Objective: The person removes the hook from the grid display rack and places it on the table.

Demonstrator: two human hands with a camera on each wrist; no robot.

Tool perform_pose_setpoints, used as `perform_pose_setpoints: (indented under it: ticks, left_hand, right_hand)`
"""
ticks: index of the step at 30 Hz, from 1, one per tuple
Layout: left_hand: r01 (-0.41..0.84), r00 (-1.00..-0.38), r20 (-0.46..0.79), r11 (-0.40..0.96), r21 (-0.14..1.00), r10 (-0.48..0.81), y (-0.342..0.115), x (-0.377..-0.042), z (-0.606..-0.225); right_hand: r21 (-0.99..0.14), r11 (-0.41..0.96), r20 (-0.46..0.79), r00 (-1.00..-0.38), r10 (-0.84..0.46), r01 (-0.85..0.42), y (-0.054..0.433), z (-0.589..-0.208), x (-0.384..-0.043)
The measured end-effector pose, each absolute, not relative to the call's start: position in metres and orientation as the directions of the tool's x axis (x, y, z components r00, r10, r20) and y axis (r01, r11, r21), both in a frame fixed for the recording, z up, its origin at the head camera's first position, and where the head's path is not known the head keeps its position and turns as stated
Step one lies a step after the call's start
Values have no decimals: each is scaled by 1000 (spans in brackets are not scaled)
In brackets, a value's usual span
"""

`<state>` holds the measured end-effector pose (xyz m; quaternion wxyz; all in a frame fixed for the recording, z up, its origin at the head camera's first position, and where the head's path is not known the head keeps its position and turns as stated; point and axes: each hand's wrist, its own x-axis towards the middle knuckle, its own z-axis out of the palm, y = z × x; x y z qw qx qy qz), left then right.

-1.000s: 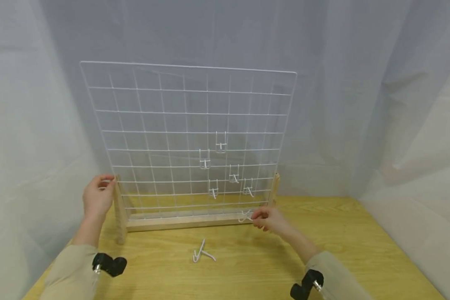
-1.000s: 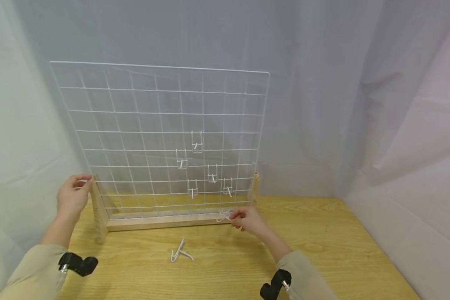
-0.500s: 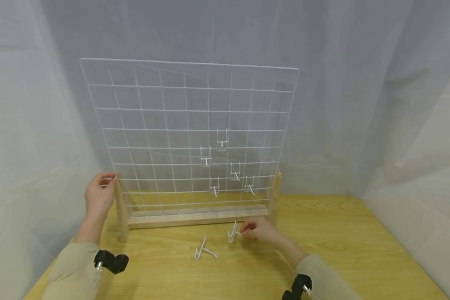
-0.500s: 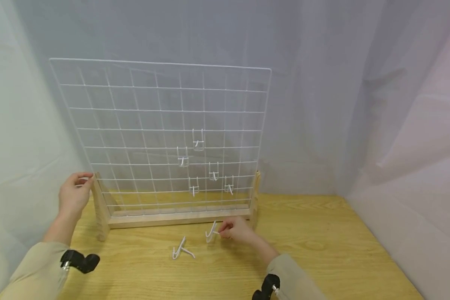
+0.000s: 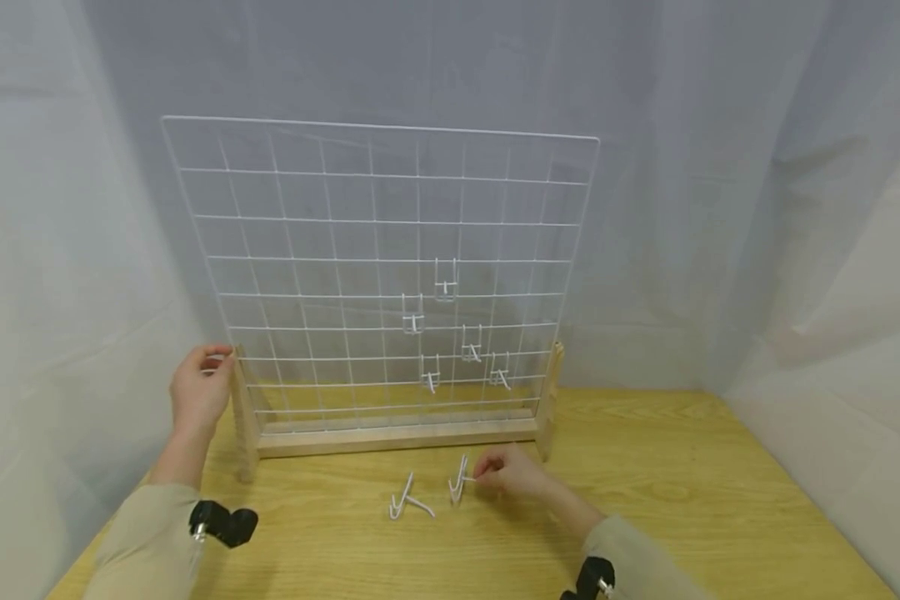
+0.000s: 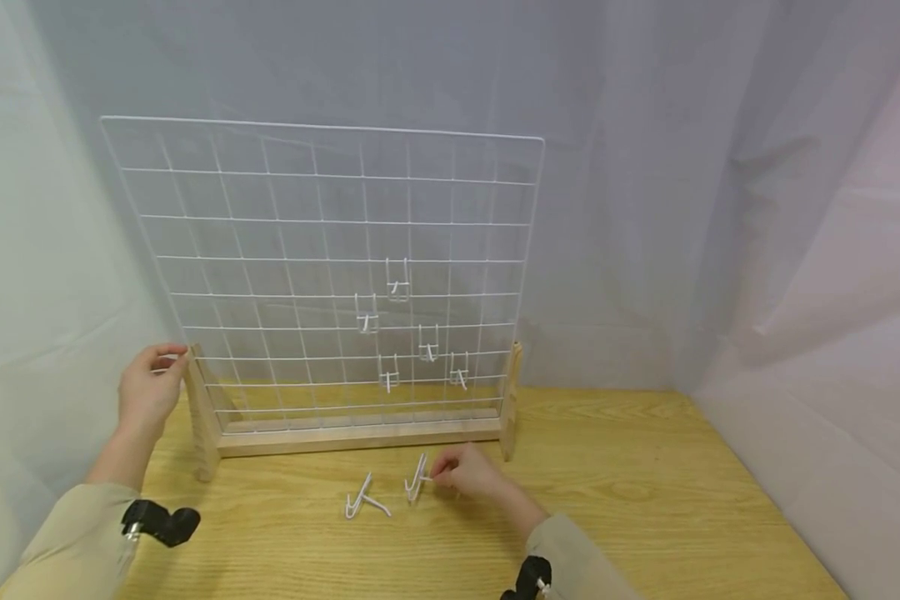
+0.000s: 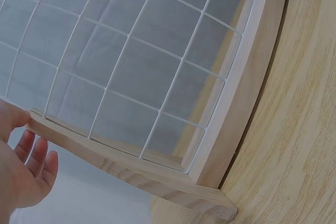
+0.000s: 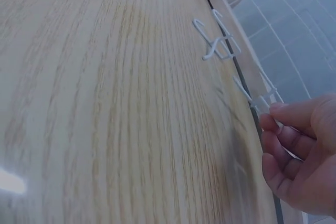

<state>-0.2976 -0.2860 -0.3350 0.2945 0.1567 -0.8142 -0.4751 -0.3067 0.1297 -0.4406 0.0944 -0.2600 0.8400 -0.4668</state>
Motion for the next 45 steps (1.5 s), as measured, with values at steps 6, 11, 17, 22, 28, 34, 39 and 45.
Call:
perform_pose_setpoints:
  ticks: [6,11,17,22,28,34,39,45]
  left_hand:
    - [23,-777,331,501,865,-536,-286,-297,-335]
    - [22,-778,334,508,861,-532,-286,-296,-336]
    - [19,-774,339,515,857,-535,-286,-296,-335]
    - [26,-770,339,505,863,-540,-286,-296,-335]
    - [34,-773,337,496,868,-537,-286,-297,-336]
    - [32,-776,337,499,866,-534,-286,-297,-335]
    - [25,-775,336,505,863,-535,-286,-297,-335]
    - [28,-772,340,506,862,-537,-286,-297,-335]
  right_hand:
    - [-843,440,47,-857,-514,-310,127,-442,-302]
    - [-841,446,36,-853,-521,-308,125,-447,-303]
    - [-844,440,37,-851,-523,-307,124,-447,-303]
    - [-854,426,35,-851,-524,-298,124,-448,-302]
    - [-847,439,28,-849,-527,-300,123,-451,-303]
    - [-836,460,12,-848,-530,-299,123,-452,-305]
    - [-846,445,12,-846,-533,-293,124,-452,-306]
    - [-848,443,10,-843,-537,-292,125,-455,-307]
